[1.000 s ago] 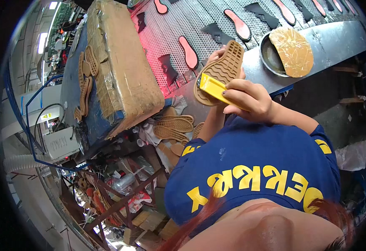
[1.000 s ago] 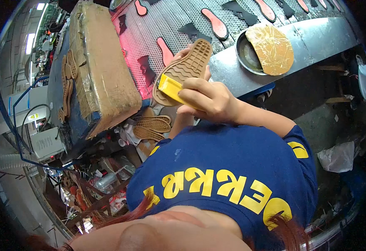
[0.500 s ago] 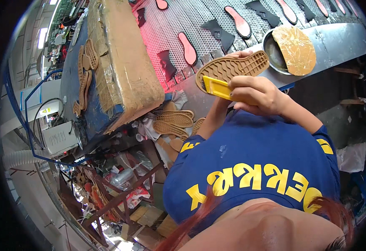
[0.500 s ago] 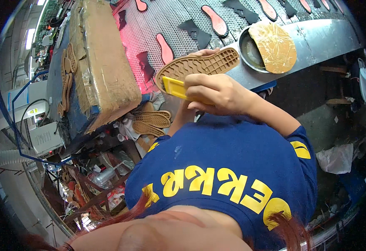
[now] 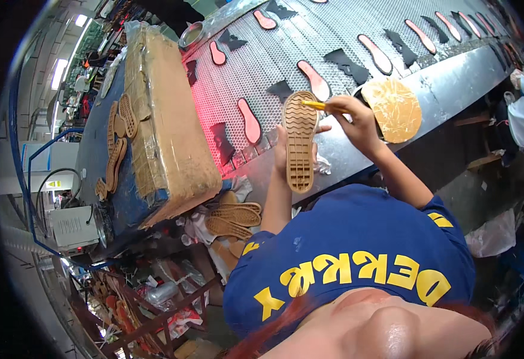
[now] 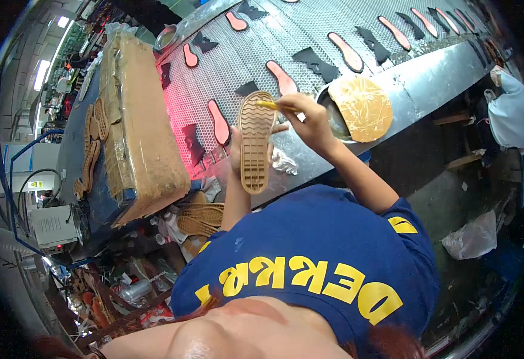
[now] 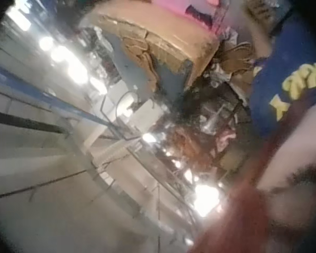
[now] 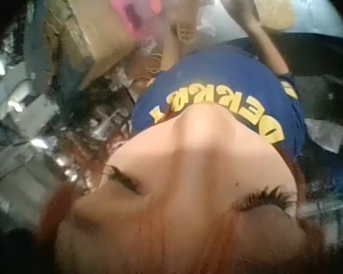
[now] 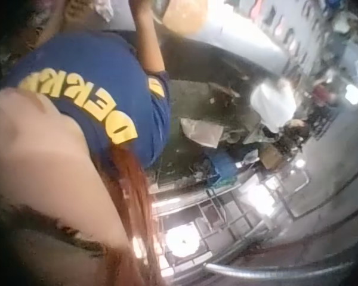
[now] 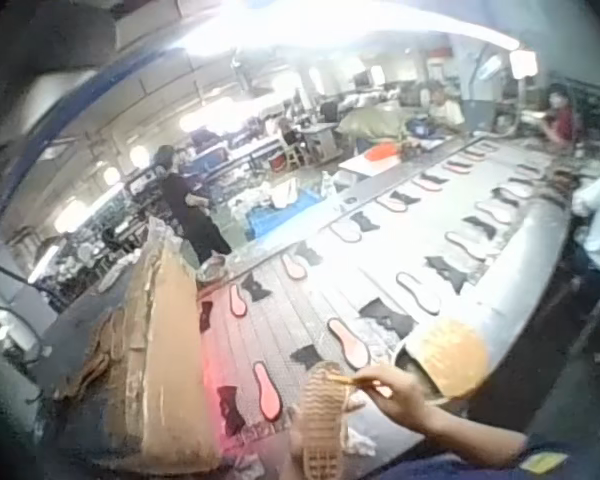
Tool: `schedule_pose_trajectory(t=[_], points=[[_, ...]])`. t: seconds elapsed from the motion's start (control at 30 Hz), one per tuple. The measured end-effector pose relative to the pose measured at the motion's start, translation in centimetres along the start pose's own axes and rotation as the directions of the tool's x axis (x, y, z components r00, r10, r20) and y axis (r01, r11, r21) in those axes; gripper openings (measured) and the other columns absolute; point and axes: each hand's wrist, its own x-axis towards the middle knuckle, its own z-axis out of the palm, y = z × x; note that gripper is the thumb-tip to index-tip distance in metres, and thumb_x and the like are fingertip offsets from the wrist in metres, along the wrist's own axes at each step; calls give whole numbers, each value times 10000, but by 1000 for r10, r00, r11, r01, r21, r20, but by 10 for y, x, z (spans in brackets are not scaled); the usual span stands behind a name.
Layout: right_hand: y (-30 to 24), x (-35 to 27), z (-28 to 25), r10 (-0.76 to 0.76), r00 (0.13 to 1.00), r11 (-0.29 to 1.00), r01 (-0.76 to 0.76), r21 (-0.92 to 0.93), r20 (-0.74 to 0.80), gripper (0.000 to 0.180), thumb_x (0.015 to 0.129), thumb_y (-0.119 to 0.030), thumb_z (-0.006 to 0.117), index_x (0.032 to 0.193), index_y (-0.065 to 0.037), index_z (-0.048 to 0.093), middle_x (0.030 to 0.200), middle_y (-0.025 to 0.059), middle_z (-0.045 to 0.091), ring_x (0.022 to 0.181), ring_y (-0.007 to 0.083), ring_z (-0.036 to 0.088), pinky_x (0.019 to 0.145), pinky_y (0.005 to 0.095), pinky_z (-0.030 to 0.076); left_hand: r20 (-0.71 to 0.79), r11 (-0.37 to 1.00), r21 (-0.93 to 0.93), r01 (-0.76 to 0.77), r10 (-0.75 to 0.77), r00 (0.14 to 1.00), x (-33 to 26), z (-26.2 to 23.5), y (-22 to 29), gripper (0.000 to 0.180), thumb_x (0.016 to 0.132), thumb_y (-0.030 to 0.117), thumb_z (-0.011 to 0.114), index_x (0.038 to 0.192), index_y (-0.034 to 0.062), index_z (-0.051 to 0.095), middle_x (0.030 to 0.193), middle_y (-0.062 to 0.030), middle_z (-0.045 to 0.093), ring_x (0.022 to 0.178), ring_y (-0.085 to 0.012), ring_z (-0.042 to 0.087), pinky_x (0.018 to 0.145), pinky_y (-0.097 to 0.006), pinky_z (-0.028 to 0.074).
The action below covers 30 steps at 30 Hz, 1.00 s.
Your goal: The person repeatedly picks up brown sandals from a pile, applies a yellow substance to the soles using a yellow spatula, and places them on a conveyor belt. The process is continuous and repetitive throughout the clip.
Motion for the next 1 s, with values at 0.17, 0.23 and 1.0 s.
schedule_pose_trajectory(t=[0.17,0.23,1.0], points=[[-5,-5,14,-135,991,976,130,-175,-18,268,769,66,679,1021,-23,659,962,122,691,856,281,674,754,346,534,-2,1000,-26,-1,1,1000,-9,4,1,822,935,683,303,1368,-10,384,1158,-231,600,519,-221,613,414,-300,541],[-9,-11,16,-153,987,953,132,-274,-56,269,753,68,684,1002,-32,666,945,111,693,854,289,660,763,356,513,39,999,-21,34,-33,999,-13,-5,-1,814,932,682,320,1361,-6,398,1143,-203,613,517,-221,610,416,-303,542],[-15,15,18,-209,969,964,226,-142,130,253,720,93,670,921,-57,697,924,91,706,821,227,653,722,328,498,111,935,-342,-91,136,985,-6,3,2,867,939,687,268,1454,-10,284,1391,-249,456,849,-354,644,690,-437,580]])
